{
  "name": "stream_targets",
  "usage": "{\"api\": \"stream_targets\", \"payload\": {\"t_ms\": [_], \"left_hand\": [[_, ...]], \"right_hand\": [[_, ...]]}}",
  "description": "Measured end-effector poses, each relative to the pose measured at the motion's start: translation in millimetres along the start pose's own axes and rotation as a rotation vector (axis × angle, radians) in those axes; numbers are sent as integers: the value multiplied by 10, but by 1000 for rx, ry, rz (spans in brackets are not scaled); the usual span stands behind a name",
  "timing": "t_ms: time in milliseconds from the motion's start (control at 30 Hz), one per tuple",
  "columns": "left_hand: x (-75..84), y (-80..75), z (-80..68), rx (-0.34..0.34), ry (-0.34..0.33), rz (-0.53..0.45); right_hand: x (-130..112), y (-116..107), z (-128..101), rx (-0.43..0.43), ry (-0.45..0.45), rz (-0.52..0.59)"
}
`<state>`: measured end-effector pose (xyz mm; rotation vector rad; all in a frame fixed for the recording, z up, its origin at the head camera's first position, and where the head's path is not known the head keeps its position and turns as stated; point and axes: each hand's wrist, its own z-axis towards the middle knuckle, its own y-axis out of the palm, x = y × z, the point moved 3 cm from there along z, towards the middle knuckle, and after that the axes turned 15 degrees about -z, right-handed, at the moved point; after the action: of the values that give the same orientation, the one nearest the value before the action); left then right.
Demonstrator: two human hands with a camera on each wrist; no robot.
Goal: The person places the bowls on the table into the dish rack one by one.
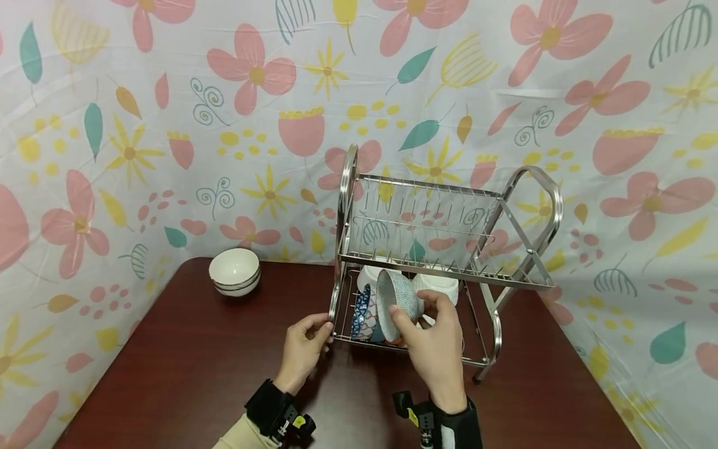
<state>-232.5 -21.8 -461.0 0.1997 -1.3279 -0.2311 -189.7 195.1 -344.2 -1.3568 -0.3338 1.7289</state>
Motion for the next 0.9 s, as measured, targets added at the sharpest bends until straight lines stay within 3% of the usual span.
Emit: {"api": "stream_targets", "payload": {"t_ms": [167,433,567,800,900], "left_hand": [[-169,-53,51,28,7,1],[-195,-80,57,37,-11,15],[-196,-63,65,43,-9,-10],[124,29,-18,21,-32,-2],[166,47,-28,6,-28,-8]], "right_hand": [[-21,-61,-32,71,-26,-80],[27,-77,-2,201,-109,-110],[154,-50,65,272,-107,-133],[462,81,218,326,-28,-125],[558,141,263,308,-2,-123]]}}
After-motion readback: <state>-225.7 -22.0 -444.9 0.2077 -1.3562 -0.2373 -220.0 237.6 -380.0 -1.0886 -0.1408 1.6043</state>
